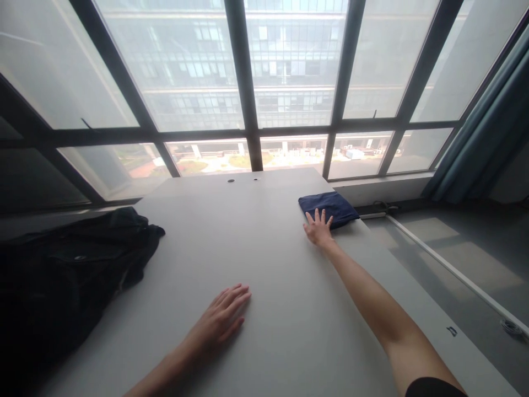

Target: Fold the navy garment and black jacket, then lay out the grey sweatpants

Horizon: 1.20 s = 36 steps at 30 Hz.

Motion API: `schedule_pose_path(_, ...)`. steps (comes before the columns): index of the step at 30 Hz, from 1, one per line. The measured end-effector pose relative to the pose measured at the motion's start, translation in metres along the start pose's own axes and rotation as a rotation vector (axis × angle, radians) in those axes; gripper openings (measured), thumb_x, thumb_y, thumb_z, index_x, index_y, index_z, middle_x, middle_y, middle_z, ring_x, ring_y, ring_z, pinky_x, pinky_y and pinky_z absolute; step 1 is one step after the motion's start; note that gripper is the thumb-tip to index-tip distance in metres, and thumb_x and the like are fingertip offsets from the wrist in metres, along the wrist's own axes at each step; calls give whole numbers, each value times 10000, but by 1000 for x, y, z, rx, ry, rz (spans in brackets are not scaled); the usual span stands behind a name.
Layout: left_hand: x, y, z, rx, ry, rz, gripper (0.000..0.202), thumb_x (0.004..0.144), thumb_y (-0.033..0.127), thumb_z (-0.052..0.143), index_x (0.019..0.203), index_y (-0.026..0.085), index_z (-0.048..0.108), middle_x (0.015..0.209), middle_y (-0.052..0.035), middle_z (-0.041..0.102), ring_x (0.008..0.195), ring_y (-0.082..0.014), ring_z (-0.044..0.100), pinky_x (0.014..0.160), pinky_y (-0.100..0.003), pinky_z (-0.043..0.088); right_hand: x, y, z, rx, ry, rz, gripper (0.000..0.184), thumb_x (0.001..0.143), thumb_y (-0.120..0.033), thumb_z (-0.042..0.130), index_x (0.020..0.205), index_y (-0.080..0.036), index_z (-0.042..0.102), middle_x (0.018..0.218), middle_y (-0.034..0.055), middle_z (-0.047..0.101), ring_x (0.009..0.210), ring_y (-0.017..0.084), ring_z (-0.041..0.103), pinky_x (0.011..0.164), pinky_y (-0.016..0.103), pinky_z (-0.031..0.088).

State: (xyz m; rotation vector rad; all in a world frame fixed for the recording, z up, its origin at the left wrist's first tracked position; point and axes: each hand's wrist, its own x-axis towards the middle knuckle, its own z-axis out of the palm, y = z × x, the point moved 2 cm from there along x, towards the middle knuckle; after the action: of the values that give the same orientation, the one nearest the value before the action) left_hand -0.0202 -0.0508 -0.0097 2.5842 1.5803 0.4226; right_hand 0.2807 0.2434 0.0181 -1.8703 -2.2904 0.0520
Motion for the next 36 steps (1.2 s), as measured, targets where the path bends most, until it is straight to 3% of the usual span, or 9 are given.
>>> schedule_pose_path(3, 1, 3, -4, -28, 12, -7, 444, 982, 263, 516, 1418, 273, 599, 1540, -65, 530, 1442, -275, 473, 1196, -498, 408, -29, -47, 0, 114, 65, -121, 579, 1059, -459, 355, 1589, -228, 387, 1696, 175, 176, 1569, 375, 15, 1190, 671, 111)
schedule_pose_path(7, 4, -2, -15, -5, 108, -112, 427, 1003, 210, 440, 1385, 259, 624, 1516, -63, 557, 1415, -238, 509, 1216, -500, 378, -85, -121, 5, 242, -2, -394, 567, 1063, -482, 361, 1572, -236, 413, 1685, 169, 222, 1573, 345, 62, 1211, 627, 125)
schedule_pose_path(10, 3, -12, -18, 87, 197, -292, 493, 1007, 225, 420, 1486, 228, 534, 1591, -86, 462, 1500, -273, 383, 1242, -574, 281, -123, -161, 9, 290, -46, -540, 576, 1051, -490, 403, 1566, -234, 423, 1686, 171, 217, 1573, 354, 60, 1219, 625, 117)
schedule_pose_path(13, 1, -21, -10, 133, 114, -431, 542, 1006, 285, 436, 1536, 175, 475, 1628, -125, 388, 1533, -324, 301, 1231, -605, 263, -150, -184, 14, 303, -56, -704, 581, 1040, -496, 433, 1563, -243, 434, 1700, 143, 186, 1577, 341, 31, 1235, 617, 89)
schedule_pose_path(16, -1, -22, -2, 127, 5, -468, 561, 1009, 313, 438, 1551, 168, 454, 1642, -125, 361, 1542, -326, 277, 1239, -586, 247, -165, -192, 22, 304, -123, -843, 604, 1046, -506, 417, 1594, -253, 388, 1693, 124, 220, 1574, 320, 105, 1251, 584, 121)
schedule_pose_path(21, -2, -13, -5, 97, -22, -488, 590, 1003, 347, 453, 1566, 174, 423, 1662, -111, 332, 1558, -308, 236, 1262, -548, 208, -169, -191, 37, 290, -195, -869, 603, 1054, -453, 417, 1610, -226, 360, 1658, 112, 312, 1550, 307, 227, 1256, 563, 174)
schedule_pose_path(32, -9, -1, -6, 13, 61, -466, 610, 1015, 458, 450, 1545, 158, 428, 1634, -158, 374, 1537, -337, 273, 1250, -574, 220, -163, -182, 78, 262, -11, -944, 560, 1056, -485, 388, 1586, -304, 403, 1626, 79, 369, 1519, 297, 314, 1212, 600, 281)
schedule_pose_path(36, -8, -9, -16, -6, 88, -445, 470, 1007, 406, 481, 1424, 206, 564, 1542, -116, 516, 1472, -305, 403, 1229, -597, 258, -161, -178, 87, 263, 53, -968, 566, 1056, -498, 378, 1593, -320, 383, 1610, 72, 401, 1506, 300, 342, 1198, 605, 306)
